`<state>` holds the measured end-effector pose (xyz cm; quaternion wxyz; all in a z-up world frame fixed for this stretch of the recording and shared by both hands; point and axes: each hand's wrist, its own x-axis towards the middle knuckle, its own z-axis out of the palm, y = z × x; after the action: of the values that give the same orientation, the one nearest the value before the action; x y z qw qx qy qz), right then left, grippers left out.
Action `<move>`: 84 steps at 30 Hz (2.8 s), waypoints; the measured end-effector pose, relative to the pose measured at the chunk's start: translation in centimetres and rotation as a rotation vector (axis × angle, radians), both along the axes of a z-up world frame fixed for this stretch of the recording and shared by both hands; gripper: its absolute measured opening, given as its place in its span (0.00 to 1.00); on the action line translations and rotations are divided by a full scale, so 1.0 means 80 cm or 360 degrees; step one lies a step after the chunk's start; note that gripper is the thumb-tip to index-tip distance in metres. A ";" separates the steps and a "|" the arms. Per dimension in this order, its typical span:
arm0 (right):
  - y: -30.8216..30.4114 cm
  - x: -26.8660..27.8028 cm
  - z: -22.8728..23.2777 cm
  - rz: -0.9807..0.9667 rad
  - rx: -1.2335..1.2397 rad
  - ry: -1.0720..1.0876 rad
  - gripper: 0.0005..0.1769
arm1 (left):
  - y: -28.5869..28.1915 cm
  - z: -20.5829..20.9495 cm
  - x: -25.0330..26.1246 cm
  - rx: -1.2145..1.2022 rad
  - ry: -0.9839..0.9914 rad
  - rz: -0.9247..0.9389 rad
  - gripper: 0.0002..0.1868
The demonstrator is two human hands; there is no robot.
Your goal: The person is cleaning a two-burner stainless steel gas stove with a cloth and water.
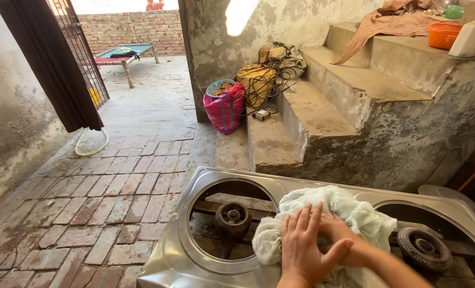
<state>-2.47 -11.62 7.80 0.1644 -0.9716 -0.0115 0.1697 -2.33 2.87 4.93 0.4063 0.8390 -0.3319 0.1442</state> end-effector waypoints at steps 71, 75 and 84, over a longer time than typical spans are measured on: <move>-0.046 -0.087 -0.072 -0.0528 -0.0469 -0.0700 0.42 | -0.028 -0.025 -0.040 0.0492 -0.0007 0.0008 0.45; -0.064 -0.062 -0.152 -0.0453 -0.0545 -0.1009 0.47 | -0.019 -0.043 -0.018 0.0403 -0.0074 -0.0058 0.35; -0.025 -0.016 -0.100 -0.0636 -0.1031 -0.0508 0.49 | -0.024 -0.049 0.043 0.0520 -0.0164 -0.0140 0.38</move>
<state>-3.78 -13.64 -0.24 -0.1241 -0.9704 0.2060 -0.0236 1.12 0.98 1.05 0.2529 0.8701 -0.4076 0.1131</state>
